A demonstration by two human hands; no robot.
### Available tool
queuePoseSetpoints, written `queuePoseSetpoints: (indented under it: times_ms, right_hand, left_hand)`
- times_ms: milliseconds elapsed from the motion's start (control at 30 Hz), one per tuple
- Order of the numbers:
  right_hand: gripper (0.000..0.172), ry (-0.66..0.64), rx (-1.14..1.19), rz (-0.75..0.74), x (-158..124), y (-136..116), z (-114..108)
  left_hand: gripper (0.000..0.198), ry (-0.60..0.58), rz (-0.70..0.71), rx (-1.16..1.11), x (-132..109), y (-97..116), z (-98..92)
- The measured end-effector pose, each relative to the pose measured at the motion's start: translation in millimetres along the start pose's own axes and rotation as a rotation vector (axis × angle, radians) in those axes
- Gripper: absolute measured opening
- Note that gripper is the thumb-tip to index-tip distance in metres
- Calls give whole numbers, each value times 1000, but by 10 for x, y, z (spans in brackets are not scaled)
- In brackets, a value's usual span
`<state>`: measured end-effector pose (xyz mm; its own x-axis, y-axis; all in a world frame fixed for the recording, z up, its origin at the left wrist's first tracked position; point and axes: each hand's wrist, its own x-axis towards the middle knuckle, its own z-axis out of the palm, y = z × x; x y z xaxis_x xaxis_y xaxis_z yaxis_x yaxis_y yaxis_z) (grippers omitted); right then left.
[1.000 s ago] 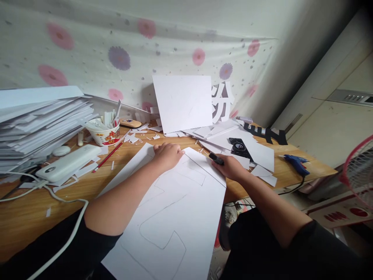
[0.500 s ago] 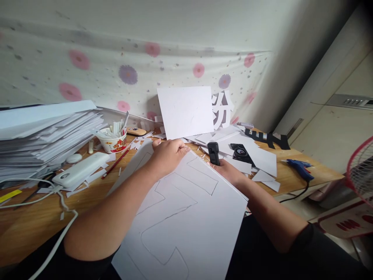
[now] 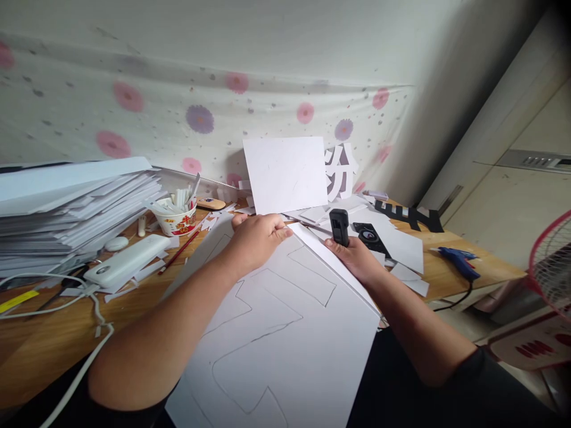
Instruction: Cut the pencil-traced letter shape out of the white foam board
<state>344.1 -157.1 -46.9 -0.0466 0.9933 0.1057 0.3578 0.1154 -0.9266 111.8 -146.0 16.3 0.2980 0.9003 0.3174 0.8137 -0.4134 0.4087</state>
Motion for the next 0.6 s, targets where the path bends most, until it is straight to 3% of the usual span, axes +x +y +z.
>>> queuePoseSetpoints:
  times_ms: [67, 167, 300, 467, 600]
  right_hand:
    - [58, 15, -62, -12, 17, -10, -58]
    - [55, -67, -158, -11, 89, -84, -149]
    - [52, -160, -107, -85, 239, -291, -114]
    - [56, -108, 49, -75, 367, -380, 51]
    - [56, -31, -25, -96, 374, -326, 10]
  left_hand:
    - [22, 5, 5, 0, -7, 8, -2]
    - [15, -17, 18, 26, 10, 32, 4]
    - [12, -84, 67, 34, 74, 145, -1]
    - [17, -88, 116, 38, 143, 286, 11]
    - [20, -103, 144, 43, 165, 286, 61]
